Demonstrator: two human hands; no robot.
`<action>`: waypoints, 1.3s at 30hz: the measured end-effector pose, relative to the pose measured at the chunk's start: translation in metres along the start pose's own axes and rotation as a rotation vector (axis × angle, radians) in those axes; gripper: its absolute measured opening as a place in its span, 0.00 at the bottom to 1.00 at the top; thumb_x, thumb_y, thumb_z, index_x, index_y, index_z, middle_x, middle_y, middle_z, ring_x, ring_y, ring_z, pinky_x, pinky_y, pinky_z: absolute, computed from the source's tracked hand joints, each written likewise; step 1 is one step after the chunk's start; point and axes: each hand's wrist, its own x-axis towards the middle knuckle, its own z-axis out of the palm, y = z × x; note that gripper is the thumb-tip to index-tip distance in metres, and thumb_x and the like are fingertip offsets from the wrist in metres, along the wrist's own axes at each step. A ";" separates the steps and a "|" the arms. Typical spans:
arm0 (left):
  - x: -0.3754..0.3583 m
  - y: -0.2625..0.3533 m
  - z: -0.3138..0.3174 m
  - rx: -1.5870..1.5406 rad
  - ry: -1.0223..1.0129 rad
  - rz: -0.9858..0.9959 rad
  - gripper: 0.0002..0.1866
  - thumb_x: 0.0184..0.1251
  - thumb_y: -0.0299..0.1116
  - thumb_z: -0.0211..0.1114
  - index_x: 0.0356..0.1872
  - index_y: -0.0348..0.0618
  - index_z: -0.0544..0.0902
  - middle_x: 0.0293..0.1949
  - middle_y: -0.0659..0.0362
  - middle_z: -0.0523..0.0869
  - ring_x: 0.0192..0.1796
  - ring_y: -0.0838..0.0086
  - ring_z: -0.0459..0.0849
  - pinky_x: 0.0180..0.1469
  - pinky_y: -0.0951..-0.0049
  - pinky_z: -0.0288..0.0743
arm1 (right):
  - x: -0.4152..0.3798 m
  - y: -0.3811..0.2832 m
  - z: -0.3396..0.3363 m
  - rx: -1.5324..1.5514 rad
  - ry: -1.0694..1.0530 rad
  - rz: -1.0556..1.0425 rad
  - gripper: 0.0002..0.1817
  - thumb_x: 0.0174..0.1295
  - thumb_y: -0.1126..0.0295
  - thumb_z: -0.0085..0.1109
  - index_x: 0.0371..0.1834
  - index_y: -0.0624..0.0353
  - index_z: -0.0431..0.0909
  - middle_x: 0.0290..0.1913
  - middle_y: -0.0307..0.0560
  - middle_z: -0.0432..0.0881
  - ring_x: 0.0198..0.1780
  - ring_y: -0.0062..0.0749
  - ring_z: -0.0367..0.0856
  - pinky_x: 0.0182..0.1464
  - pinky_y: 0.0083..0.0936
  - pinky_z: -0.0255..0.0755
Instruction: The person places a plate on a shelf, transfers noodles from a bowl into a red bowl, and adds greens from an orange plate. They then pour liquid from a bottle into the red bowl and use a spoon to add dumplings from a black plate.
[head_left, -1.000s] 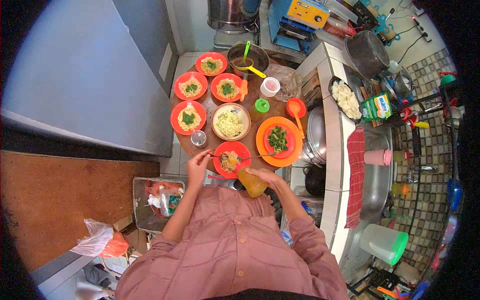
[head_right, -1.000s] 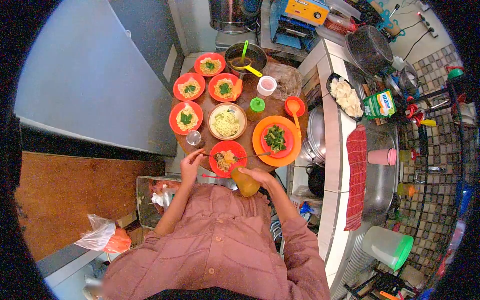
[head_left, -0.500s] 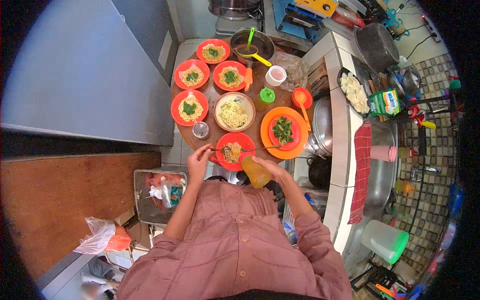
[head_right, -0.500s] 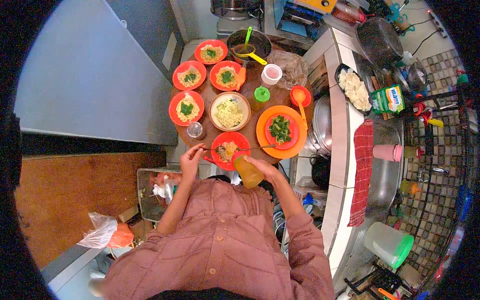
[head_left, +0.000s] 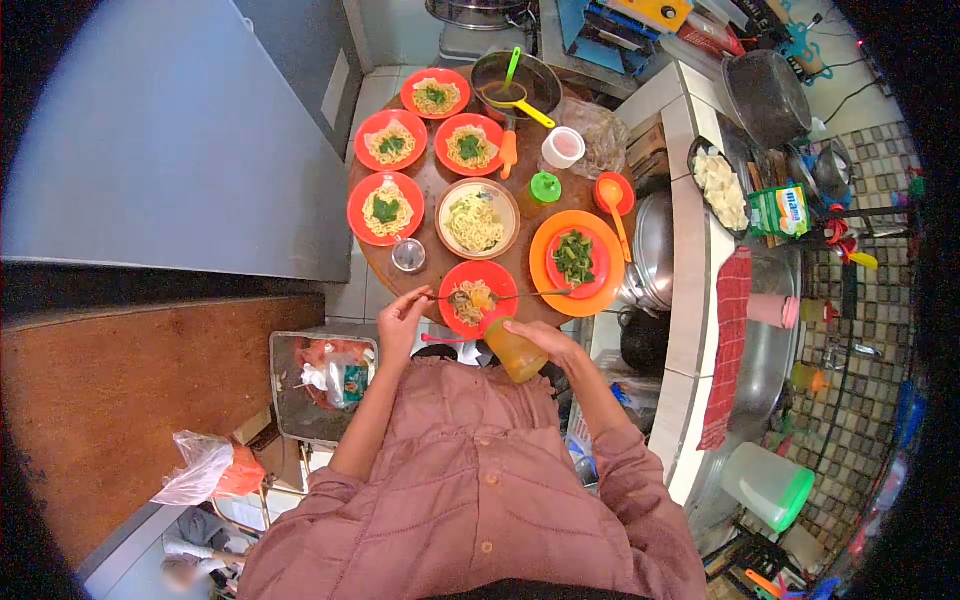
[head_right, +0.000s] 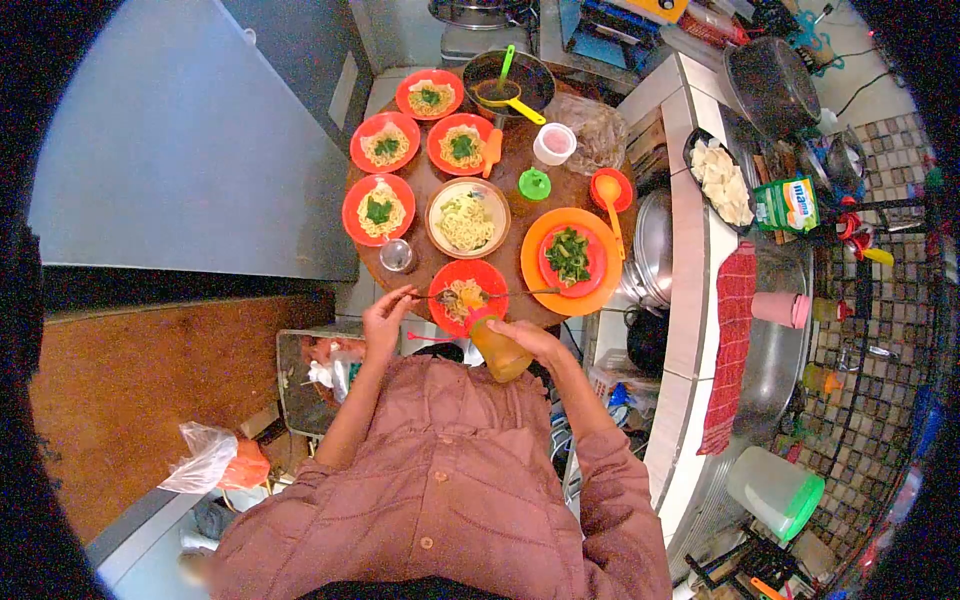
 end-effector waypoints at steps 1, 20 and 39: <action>-0.001 0.004 0.001 0.008 0.003 -0.011 0.11 0.60 0.24 0.58 0.43 0.32 0.79 0.38 0.56 0.83 0.40 0.77 0.81 0.43 0.82 0.72 | 0.001 0.001 0.000 -0.006 0.019 -0.005 0.32 0.54 0.43 0.54 0.45 0.66 0.75 0.38 0.46 0.81 0.36 0.27 0.80 0.38 0.21 0.74; 0.008 -0.001 -0.001 0.042 0.009 -0.010 0.11 0.61 0.24 0.57 0.43 0.33 0.79 0.38 0.56 0.83 0.39 0.77 0.82 0.43 0.82 0.72 | -0.024 -0.005 -0.007 -0.217 0.074 -0.159 0.28 0.53 0.51 0.60 0.49 0.64 0.73 0.42 0.43 0.78 0.44 0.24 0.75 0.47 0.20 0.68; 0.003 0.005 0.001 0.144 -0.031 -0.001 0.10 0.60 0.25 0.58 0.42 0.32 0.80 0.37 0.58 0.83 0.39 0.78 0.81 0.44 0.82 0.72 | 0.043 -0.116 -0.140 0.076 1.042 -1.050 0.36 0.41 0.75 0.69 0.52 0.58 0.56 0.49 0.46 0.68 0.52 0.31 0.68 0.56 0.25 0.60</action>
